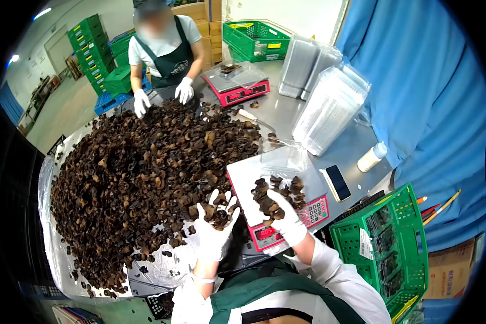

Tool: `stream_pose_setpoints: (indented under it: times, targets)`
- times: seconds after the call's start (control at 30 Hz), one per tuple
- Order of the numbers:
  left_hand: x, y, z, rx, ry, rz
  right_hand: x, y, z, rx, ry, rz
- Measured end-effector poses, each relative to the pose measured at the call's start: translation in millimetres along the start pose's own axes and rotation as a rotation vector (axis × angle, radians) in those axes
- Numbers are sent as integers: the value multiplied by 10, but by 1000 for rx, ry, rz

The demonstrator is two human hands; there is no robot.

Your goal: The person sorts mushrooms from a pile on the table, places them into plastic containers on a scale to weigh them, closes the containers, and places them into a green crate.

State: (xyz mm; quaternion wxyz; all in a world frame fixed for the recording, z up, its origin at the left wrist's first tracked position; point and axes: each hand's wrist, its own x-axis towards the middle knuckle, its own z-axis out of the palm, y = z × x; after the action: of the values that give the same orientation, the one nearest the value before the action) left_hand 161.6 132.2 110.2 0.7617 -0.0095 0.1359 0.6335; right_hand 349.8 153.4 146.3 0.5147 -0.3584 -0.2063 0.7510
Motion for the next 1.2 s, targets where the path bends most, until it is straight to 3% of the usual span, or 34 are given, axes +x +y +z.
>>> stream_pose_setpoints:
  times: [0.07,0.17,0.27,0.33,0.37,0.4,0.43,0.5,0.53,0.6,0.63,0.7,0.8,1.0,1.2]
  targets:
    - [118,-156,152,82,42,26,223,-254,-359,8,-102,40]
    - [335,-337,303,70,20,-2,294,-567,-372,-59,-71,-156]
    - [452,-541,551,215,45,17,368,-722,-605,-394,-19,-316]
    - [680,-676,372,554,29,145,417,-740,-700,-798,8,-590]
    - [795,-723,224,776,-20,205,392,-761,-697,-866,29,-548]
    - [833,-808,215,861,-62,263,431,-742,-766,-979,1,-662]
    - [941,-863,144,1159,-106,501,458,-738,-801,-1093,-27,-778]
    - [995,-894,54,1540,-107,654,427,-753,-841,-1150,-127,-726]
    - [988,-911,50,1543,-108,654,417,-749,-845,-1037,-133,-651]
    - [906,-941,57,1233,25,537,398,-769,-873,-806,-116,-513]
    - [801,-906,178,1215,72,349,398,-802,-885,-689,-95,-453]
    - [723,-925,263,913,23,407,342,-922,-886,-744,-57,-550]
    - [605,-769,350,966,81,450,332,-986,-954,-695,-9,-549]
    - [263,-449,36,924,122,510,233,-1014,-908,-778,13,-504]
    - [-397,-29,-379,867,276,435,41,-907,-653,-1341,40,-787]
